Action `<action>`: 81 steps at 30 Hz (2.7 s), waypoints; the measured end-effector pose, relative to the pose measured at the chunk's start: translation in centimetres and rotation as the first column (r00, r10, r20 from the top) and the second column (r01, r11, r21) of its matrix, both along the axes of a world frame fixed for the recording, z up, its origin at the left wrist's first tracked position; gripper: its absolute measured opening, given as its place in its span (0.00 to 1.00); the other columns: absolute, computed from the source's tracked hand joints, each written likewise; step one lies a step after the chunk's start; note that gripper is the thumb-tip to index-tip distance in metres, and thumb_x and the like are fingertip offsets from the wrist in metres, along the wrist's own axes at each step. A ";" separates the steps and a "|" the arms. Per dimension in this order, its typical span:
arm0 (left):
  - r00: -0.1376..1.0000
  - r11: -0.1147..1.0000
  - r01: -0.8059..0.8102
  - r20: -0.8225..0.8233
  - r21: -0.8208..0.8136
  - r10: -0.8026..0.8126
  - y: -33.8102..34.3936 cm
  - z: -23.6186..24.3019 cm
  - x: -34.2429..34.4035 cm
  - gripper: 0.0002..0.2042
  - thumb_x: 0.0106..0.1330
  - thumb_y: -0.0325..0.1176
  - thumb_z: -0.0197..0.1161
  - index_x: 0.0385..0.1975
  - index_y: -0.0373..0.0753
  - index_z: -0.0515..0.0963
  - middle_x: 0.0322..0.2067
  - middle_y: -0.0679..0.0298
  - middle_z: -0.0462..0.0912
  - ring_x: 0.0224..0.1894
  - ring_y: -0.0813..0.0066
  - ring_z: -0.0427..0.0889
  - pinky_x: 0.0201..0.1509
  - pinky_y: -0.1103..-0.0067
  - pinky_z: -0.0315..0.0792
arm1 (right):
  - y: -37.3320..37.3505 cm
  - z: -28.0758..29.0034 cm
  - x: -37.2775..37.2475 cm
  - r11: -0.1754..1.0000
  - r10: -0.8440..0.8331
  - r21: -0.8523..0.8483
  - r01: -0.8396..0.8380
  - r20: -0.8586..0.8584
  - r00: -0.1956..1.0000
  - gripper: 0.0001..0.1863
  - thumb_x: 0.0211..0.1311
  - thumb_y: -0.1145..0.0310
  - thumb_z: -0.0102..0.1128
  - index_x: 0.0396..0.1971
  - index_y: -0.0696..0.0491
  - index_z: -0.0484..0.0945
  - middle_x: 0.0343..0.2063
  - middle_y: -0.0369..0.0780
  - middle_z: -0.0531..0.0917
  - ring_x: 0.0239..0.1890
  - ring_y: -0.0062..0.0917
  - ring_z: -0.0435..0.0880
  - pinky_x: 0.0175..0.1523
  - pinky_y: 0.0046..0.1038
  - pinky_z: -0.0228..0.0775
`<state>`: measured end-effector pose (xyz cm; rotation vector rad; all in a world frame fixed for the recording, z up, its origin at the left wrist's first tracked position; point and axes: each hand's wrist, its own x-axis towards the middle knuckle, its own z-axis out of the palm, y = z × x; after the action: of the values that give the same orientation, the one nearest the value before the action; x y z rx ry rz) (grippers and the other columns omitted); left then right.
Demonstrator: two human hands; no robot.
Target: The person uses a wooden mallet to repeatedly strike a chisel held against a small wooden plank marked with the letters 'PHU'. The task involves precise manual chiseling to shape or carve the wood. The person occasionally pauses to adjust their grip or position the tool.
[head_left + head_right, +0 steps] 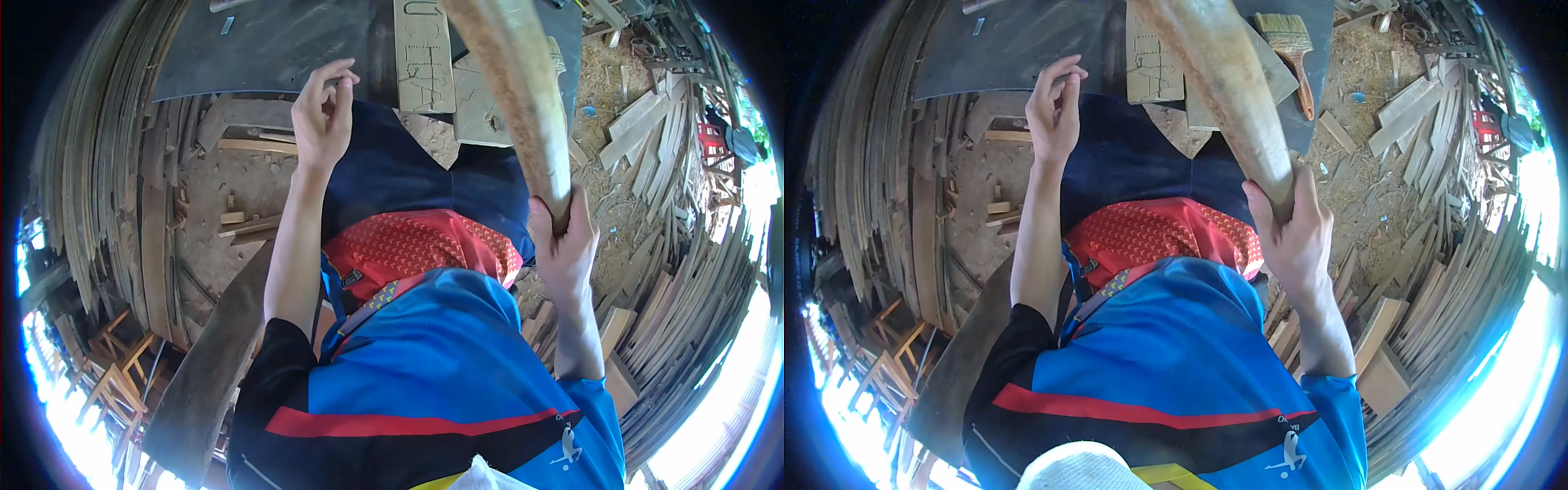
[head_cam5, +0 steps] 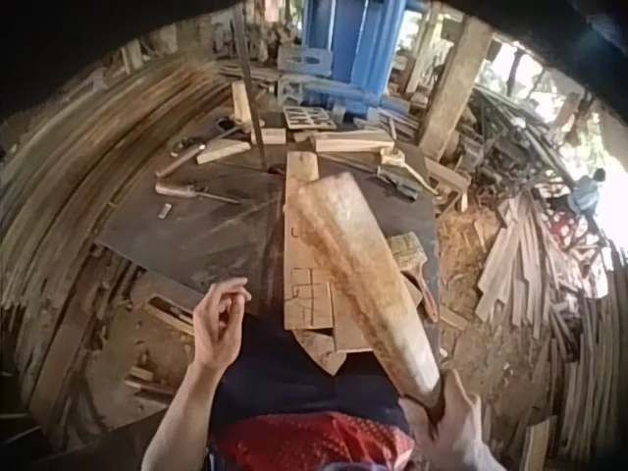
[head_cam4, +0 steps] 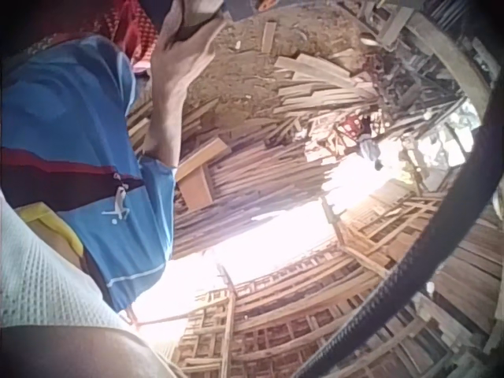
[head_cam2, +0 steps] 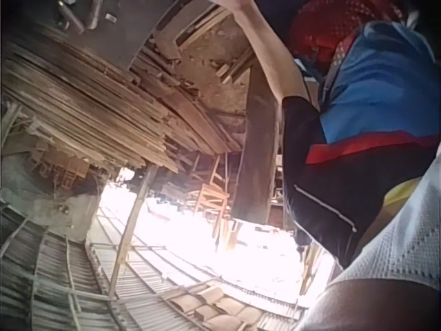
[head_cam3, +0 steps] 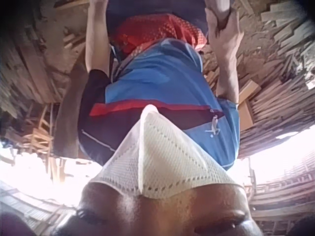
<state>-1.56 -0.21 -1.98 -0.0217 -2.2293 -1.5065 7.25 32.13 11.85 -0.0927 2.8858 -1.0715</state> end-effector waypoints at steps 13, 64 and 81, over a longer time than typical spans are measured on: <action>0.998 0.987 0.062 0.020 -0.149 -0.060 1.9 1.7 -0.8 0.10 0.71 0.27 0.69 0.50 0.45 0.88 0.42 0.63 0.87 0.22 0.75 0.77 0.29 0.78 0.73 | 4.1 -1.2 0.2 0.973 -0.096 -0.196 0.119 0.123 0.988 0.13 0.78 0.63 0.63 0.43 0.60 0.78 0.18 0.36 0.78 0.18 0.15 0.76 0.23 0.25 0.67; 0.882 0.987 0.154 0.458 -0.053 -0.113 4.4 1.7 1.3 0.35 0.66 0.41 0.78 0.74 0.50 0.73 0.33 0.65 0.85 0.27 0.81 0.66 0.36 0.80 0.70 | 3.3 -3.5 -2.5 0.997 -0.008 0.074 0.006 0.032 0.999 0.25 0.65 0.53 0.76 0.54 0.52 0.81 0.30 0.52 0.87 0.34 0.51 0.89 0.37 0.40 0.79; 0.884 0.989 0.114 0.464 -0.091 -0.059 4.7 2.1 1.4 0.33 0.66 0.41 0.78 0.72 0.48 0.75 0.32 0.64 0.85 0.27 0.79 0.70 0.36 0.79 0.72 | 2.5 -2.9 -1.7 0.982 0.055 0.179 -0.054 0.001 0.998 0.24 0.66 0.55 0.76 0.54 0.52 0.80 0.30 0.51 0.88 0.36 0.50 0.90 0.38 0.38 0.80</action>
<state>-0.16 4.50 0.11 0.2270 -2.7215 -1.5503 5.53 34.59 8.95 -0.1638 2.9483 -0.7994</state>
